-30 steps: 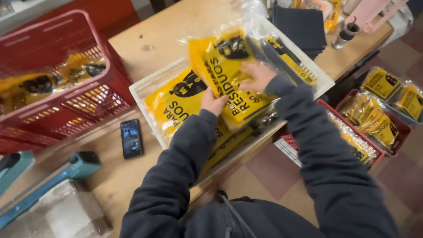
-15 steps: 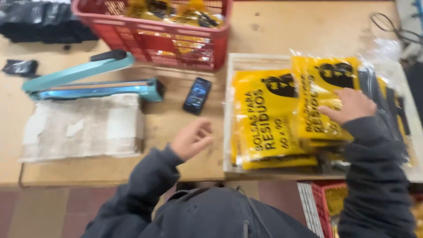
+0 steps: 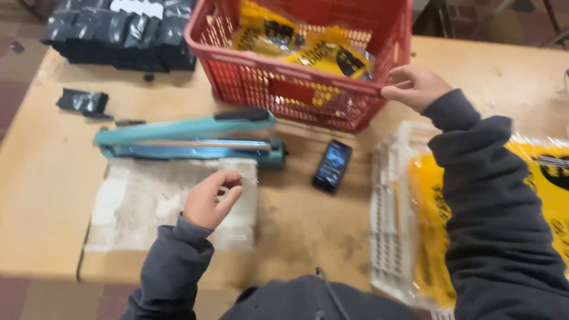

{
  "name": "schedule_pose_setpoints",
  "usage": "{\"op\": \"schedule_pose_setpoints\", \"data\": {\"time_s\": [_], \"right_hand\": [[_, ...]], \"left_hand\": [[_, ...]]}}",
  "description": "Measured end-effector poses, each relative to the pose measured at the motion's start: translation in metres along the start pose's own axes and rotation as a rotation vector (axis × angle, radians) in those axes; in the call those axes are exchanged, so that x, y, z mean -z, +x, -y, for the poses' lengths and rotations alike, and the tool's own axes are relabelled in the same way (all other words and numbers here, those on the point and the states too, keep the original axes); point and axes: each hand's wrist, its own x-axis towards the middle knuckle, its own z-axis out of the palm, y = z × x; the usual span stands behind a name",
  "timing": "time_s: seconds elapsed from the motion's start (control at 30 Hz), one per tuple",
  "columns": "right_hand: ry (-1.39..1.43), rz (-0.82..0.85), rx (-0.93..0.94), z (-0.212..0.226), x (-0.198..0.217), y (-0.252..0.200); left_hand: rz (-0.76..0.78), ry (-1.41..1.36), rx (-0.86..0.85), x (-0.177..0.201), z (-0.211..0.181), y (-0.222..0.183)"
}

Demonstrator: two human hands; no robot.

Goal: The person repeatedly places yellow trash bags into a teal heat-sealing machine, closes the lid to seal them, and then stacks the sealed packages into red and white baskets. The process is continuous and repetitive throughout the clip.

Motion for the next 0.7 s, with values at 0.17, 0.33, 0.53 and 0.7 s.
{"op": "schedule_pose_setpoints", "data": {"time_s": [0.17,0.33,0.53,0.7], "right_hand": [[-0.122,-0.057,0.236,-0.005,-0.089,0.105],[-0.657,-0.057,-0.058,0.038,-0.146,0.133],[-0.441,0.197,-0.052,0.008,-0.134,0.156],[0.190,0.452,-0.325,-0.047,-0.094,0.222]], "left_hand": [[0.050,0.138,-0.139,0.056,0.041,0.106],[-0.039,0.334,-0.517,0.089,0.046,0.243],[0.132,0.724,-0.537,0.017,0.062,0.347],[0.069,0.765,-0.599,-0.028,0.097,0.348]]}}
